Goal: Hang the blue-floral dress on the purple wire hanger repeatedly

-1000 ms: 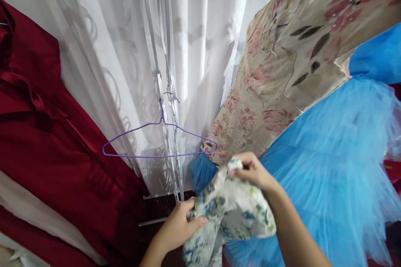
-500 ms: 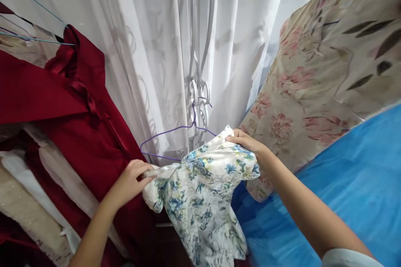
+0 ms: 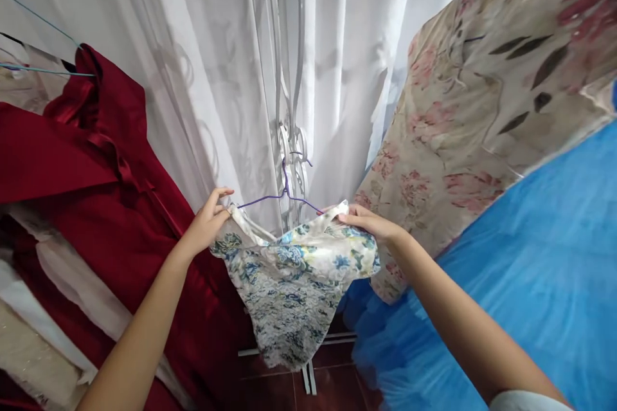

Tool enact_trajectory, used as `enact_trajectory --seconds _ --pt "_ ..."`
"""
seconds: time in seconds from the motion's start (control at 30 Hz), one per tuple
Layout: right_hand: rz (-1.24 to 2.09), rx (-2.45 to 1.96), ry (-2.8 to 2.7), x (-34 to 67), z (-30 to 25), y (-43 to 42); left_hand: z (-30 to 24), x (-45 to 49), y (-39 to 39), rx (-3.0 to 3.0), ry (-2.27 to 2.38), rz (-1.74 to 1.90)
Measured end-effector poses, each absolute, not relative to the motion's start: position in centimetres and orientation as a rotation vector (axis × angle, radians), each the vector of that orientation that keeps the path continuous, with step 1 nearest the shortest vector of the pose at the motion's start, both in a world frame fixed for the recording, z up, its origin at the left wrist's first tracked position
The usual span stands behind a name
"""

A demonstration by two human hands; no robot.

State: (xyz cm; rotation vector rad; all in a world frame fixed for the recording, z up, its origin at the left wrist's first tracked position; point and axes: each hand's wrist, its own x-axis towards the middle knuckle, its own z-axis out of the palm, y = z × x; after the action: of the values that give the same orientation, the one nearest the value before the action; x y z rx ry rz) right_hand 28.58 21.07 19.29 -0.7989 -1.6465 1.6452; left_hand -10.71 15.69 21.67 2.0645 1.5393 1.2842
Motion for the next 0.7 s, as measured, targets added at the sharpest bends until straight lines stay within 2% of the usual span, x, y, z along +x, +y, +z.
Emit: enact_trajectory --seconds 0.2,0.4,0.53,0.63,0.7 --pt "1.265 -0.916 -1.745 31.3 17.0 19.3 20.1 -8.6 13.6 2.091 1.722 1.431" --pt "1.214 -0.838 -1.676 30.7 21.4 18.7 21.2 -7.1 12.2 2.087 1.996 1.552" --pt "1.378 -0.604 -1.876 28.3 22.3 15.3 18.2 -6.5 13.4 1.747 1.890 1.706" --pt "1.714 -0.304 -2.064 27.1 19.4 12.6 14.1 -4.6 14.3 1.386 1.673 1.866" --pt "1.657 -0.378 -2.100 26.7 16.5 12.0 11.7 -2.2 14.6 1.313 1.608 1.849"
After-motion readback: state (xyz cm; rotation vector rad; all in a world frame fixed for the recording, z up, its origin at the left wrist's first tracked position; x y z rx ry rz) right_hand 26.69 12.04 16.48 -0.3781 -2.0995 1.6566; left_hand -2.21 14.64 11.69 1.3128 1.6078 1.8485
